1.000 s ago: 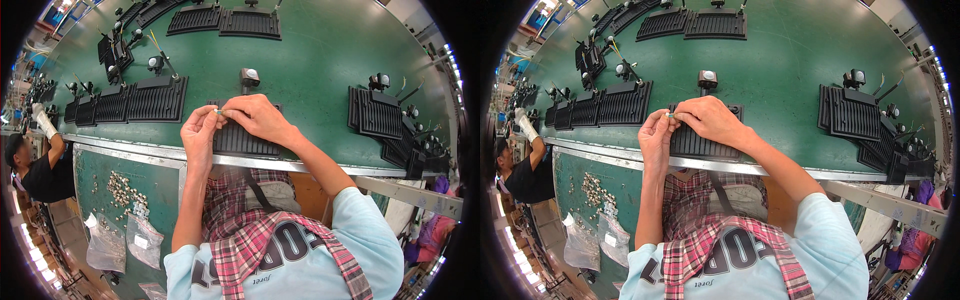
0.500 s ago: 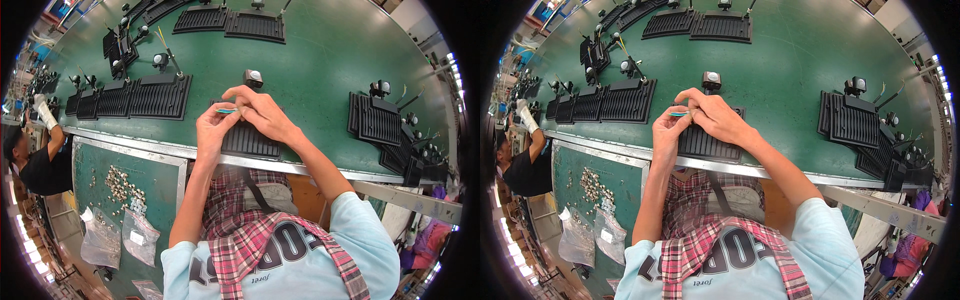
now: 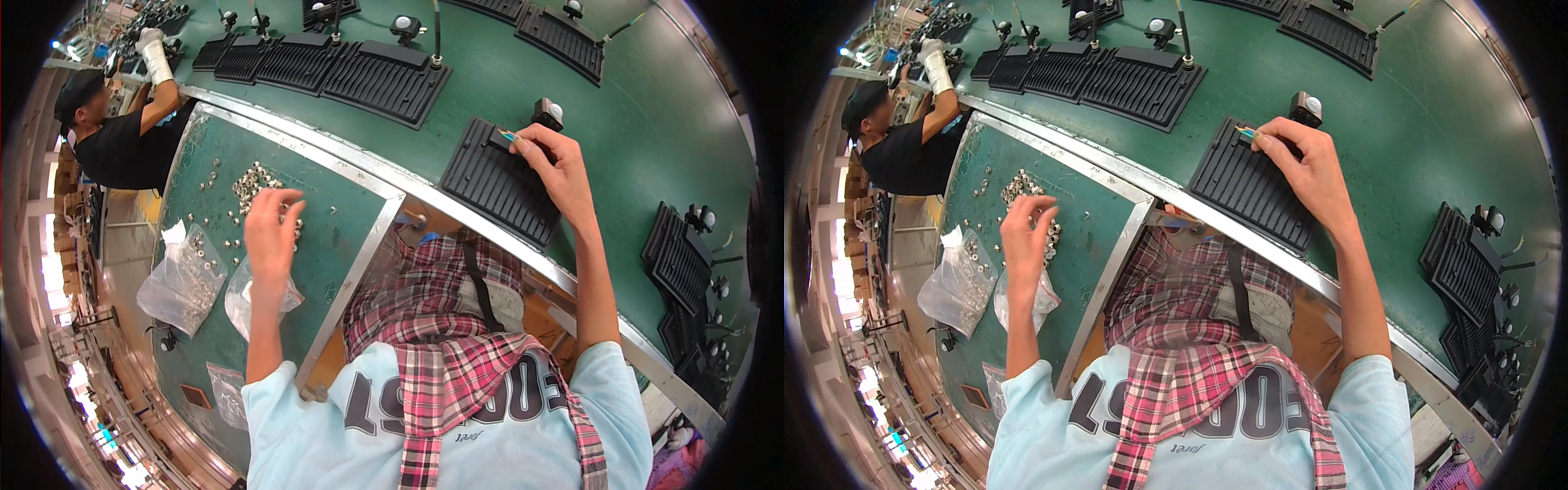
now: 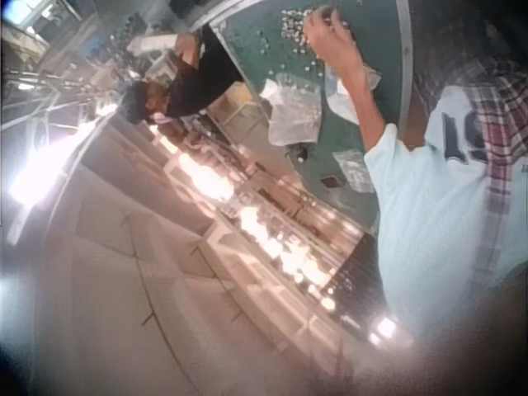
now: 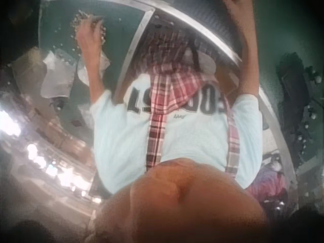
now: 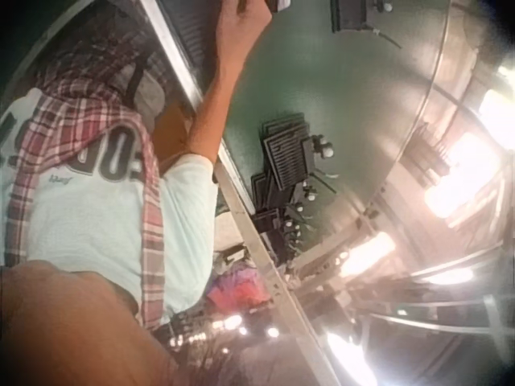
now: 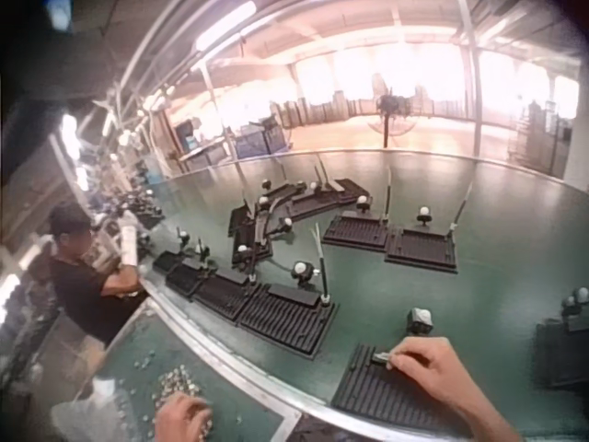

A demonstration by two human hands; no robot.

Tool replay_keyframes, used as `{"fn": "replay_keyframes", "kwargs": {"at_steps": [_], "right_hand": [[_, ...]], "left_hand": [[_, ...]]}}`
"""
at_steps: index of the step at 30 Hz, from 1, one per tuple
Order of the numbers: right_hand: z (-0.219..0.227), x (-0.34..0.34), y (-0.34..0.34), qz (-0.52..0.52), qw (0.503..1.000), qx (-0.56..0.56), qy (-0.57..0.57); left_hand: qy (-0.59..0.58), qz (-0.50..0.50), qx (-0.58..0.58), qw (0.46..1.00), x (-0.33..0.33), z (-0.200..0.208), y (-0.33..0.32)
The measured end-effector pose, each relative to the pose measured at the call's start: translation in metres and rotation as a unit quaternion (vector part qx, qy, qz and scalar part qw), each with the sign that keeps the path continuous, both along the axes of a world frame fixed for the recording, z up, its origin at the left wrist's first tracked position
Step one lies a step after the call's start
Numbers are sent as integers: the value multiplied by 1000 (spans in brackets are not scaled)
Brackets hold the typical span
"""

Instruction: The person assembles a floodlight fixture by hand, connecting electrical wires to a light fixture base and securing a motion sensor with a plastic nut.

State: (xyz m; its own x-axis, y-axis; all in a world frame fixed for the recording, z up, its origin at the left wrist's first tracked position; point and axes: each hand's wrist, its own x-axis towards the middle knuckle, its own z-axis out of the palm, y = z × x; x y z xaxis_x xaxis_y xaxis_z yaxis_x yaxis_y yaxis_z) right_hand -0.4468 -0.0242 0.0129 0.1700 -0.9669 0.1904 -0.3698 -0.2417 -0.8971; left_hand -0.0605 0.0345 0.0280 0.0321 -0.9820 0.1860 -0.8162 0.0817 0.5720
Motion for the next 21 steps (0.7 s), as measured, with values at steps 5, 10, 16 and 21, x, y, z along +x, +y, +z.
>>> {"fn": "replay_keyframes", "kwargs": {"at_steps": [5,10,16,21], "right_hand": [[-7,-4,0,-13,1000,13,0],[-3,0,0,-3,1000,-11,-2],[-4,-2,1,-3,999,-15,-39],[-8,-10,5,-6,999,-8,-37]], "left_hand": [[-151,-45,30,987,26,-15,16],[-205,-83,-25,975,42,-28,10],[11,-3,47,999,0,-10,-11],[370,-46,80,924,-110,-13,-53]]}}
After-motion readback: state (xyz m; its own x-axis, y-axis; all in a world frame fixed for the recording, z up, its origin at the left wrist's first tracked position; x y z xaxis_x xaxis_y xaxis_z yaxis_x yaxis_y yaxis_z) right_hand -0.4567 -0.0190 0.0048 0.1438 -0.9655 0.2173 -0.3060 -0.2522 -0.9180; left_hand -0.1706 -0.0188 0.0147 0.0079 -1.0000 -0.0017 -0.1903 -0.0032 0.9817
